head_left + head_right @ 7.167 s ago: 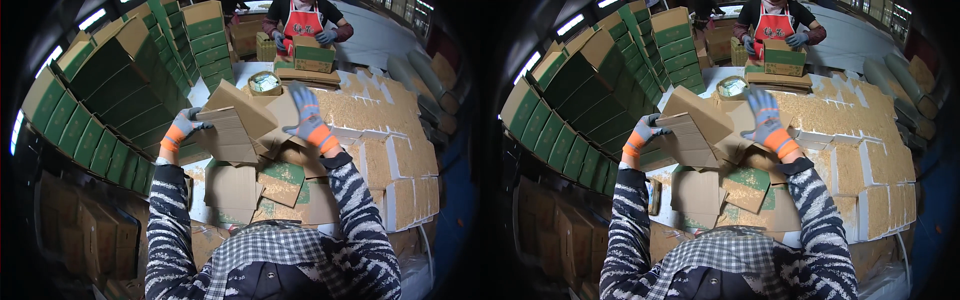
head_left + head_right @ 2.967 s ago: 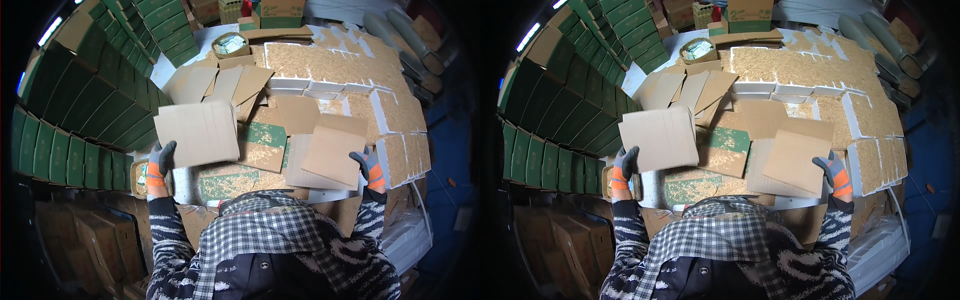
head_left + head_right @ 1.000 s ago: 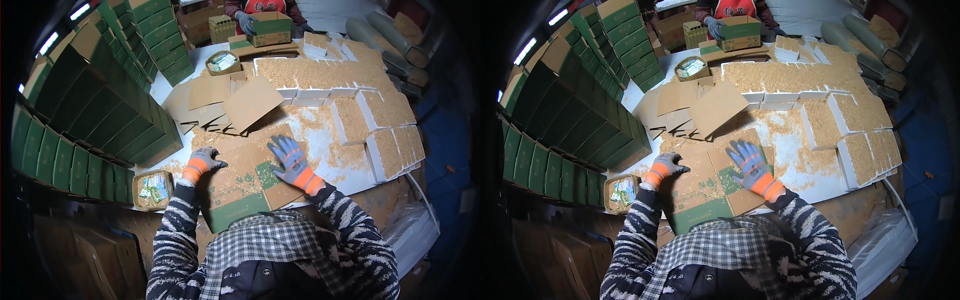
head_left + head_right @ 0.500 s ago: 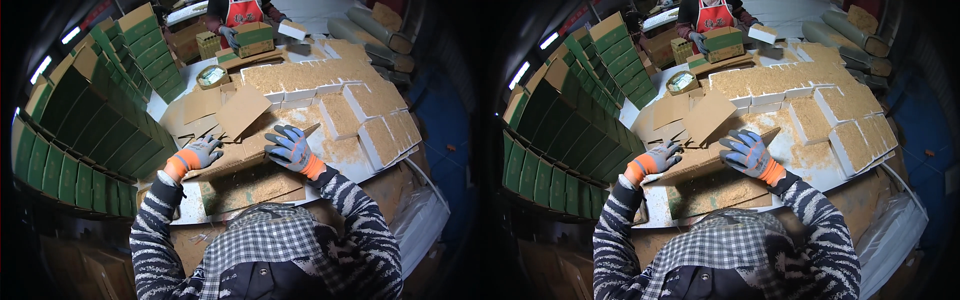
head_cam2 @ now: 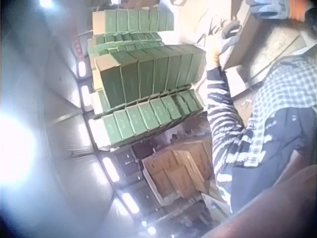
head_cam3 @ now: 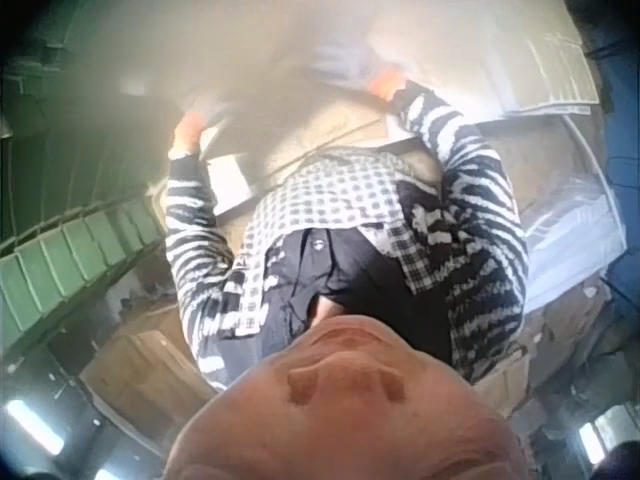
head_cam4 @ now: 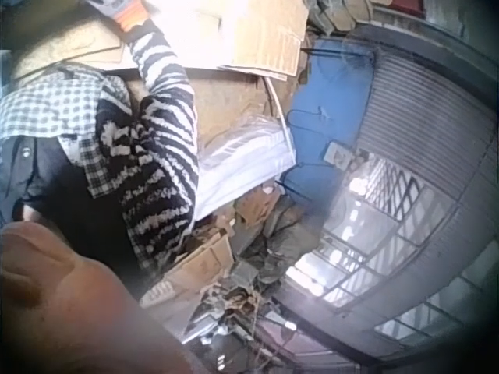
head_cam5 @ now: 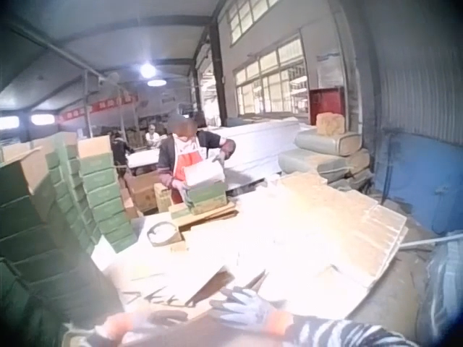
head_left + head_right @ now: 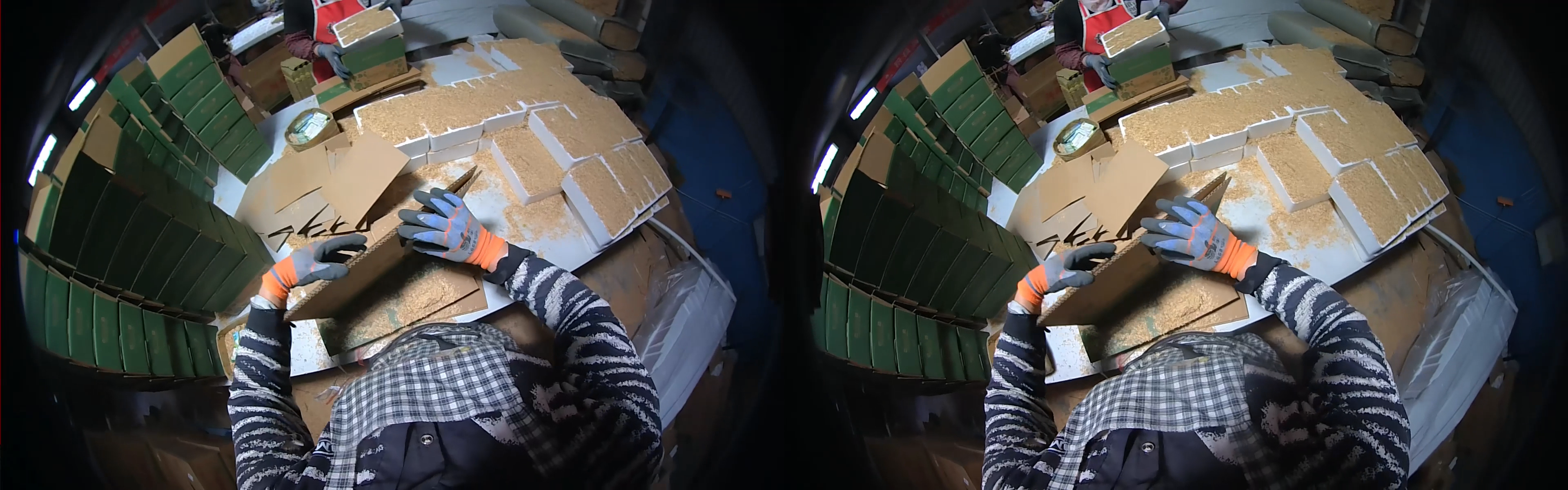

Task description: The person picks up a cardboard box and places a white tray filled with small items inside it. They then gather several cardboard sheets, insert them as dividers or padding, add small paper inserts, and close the box before stacking it onto a pile.

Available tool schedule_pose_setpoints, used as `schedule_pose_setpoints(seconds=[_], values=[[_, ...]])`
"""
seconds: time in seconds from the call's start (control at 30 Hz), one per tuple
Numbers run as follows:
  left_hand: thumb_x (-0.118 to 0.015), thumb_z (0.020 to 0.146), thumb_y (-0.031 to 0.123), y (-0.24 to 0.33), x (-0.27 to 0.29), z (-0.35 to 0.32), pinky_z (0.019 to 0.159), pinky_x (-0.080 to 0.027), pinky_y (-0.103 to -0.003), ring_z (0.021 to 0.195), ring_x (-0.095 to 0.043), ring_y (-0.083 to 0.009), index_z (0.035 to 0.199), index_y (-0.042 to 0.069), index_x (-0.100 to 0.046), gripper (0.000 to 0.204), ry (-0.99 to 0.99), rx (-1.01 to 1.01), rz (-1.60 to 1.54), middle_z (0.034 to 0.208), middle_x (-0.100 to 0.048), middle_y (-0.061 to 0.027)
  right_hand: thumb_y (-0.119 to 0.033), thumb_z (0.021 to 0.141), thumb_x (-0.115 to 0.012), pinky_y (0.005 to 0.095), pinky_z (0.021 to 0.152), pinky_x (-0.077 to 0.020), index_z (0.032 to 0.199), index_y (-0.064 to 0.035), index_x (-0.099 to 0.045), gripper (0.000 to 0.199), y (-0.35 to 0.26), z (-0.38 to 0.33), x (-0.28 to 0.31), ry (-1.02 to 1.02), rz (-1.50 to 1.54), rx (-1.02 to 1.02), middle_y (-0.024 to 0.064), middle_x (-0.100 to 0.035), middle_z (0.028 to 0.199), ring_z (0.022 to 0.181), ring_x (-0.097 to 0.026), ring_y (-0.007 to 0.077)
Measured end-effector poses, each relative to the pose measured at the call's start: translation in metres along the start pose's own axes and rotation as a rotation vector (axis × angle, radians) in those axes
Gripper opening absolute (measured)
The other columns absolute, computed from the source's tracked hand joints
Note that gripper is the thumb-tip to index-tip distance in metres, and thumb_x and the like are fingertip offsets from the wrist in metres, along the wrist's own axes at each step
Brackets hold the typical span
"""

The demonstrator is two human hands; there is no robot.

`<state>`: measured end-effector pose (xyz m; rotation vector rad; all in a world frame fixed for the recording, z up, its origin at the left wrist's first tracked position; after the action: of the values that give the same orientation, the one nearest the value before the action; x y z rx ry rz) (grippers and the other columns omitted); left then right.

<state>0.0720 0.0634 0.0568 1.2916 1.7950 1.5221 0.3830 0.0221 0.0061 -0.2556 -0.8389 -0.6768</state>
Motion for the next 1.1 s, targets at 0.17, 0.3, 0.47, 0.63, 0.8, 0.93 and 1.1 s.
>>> schedule_pose_setpoints(seconds=[0.17,0.3,0.47,0.63,0.8,0.93,1.1], values=[[-0.064,0.087,0.018,-0.017,0.044,-0.013,0.089,-0.046,-0.026,0.099,-0.056,-0.0088,0.129,-0.001,-0.054,0.047,0.306,0.107,0.206,0.108,-0.066,-0.0039,-0.030,0.079,-0.067,0.0413,0.096,-0.0387,0.104,-0.0255,-0.063,0.026,0.001,0.016,0.013,-0.071,0.212,0.019,-0.0024,-0.062,0.113,0.107,-0.055,0.0223],[-0.062,0.090,0.010,-0.044,0.074,-0.011,0.087,-0.048,-0.027,0.099,-0.058,-0.0112,0.125,-0.002,-0.057,0.038,0.691,-0.124,0.169,0.113,-0.065,-0.0067,-0.018,0.073,-0.070,0.0384,0.078,-0.0466,0.100,-0.0195,-0.066,0.027,-0.012,0.035,0.060,-0.089,0.629,-0.059,0.0026,-0.064,0.087,0.080,-0.058,0.0259],[-0.065,0.085,0.009,-0.006,-0.022,0.068,0.082,-0.049,-0.032,0.088,-0.063,-0.0232,0.112,0.007,-0.063,0.028,0.976,-0.496,0.627,0.102,-0.065,-0.0101,-0.032,0.080,-0.065,0.0405,0.082,-0.0466,0.099,-0.0200,-0.066,0.022,-0.040,0.003,-0.011,-0.585,0.471,-0.055,0.0056,-0.065,0.090,0.089,-0.059,0.0268],[-0.063,0.082,0.030,-0.050,-0.038,0.051,0.111,-0.020,-0.053,0.128,-0.044,-0.0273,0.120,0.023,-0.062,0.038,0.370,-0.286,1.191,0.127,-0.058,-0.0015,-0.042,0.081,-0.065,0.0497,0.099,-0.0367,0.124,-0.0143,-0.051,0.053,-0.036,0.019,0.033,-0.290,0.430,-0.302,0.0125,-0.056,0.117,0.109,-0.052,0.0344],[-0.065,0.081,0.017,-0.050,-0.037,0.057,0.109,-0.027,-0.045,0.122,-0.052,-0.0249,0.114,0.017,-0.067,0.033,0.427,-0.245,0.919,0.120,-0.064,-0.0030,-0.046,0.088,-0.052,0.0555,0.114,-0.0146,0.145,-0.0198,-0.034,0.065,-0.073,0.036,0.042,-1.135,0.640,-0.239,0.0164,-0.054,0.130,0.127,-0.044,0.0384],[-0.055,0.092,0.016,-0.059,-0.020,0.035,0.096,-0.043,-0.028,0.118,-0.051,-0.0162,0.123,0.000,-0.059,0.035,0.812,-0.374,0.346,0.123,-0.060,-0.0109,-0.039,0.089,-0.054,0.0467,0.111,-0.0246,0.145,-0.0191,-0.036,0.062,-0.010,0.018,0.001,-0.774,0.473,-0.102,0.0189,-0.060,0.115,0.116,-0.052,0.0364],[-0.044,0.099,0.037,-0.122,-0.044,-0.009,0.104,-0.037,-0.039,0.125,-0.046,-0.0246,0.140,0.004,-0.040,0.054,1.262,-0.171,-0.218,0.140,-0.045,-0.0129,-0.019,0.090,-0.055,0.0427,0.085,-0.0462,0.139,-0.0204,-0.046,0.050,0.001,-0.002,0.031,-0.232,0.631,-0.456,0.0177,-0.064,0.092,0.089,-0.058,0.0361]])
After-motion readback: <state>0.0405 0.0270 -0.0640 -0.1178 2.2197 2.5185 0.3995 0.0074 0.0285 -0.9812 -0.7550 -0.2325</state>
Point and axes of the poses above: each hand's wrist, its own z-axis towards the middle knuckle, its own x-axis out of the back of the hand, y = z × x, the point moved 1 cm from there along z, towards the middle knuckle
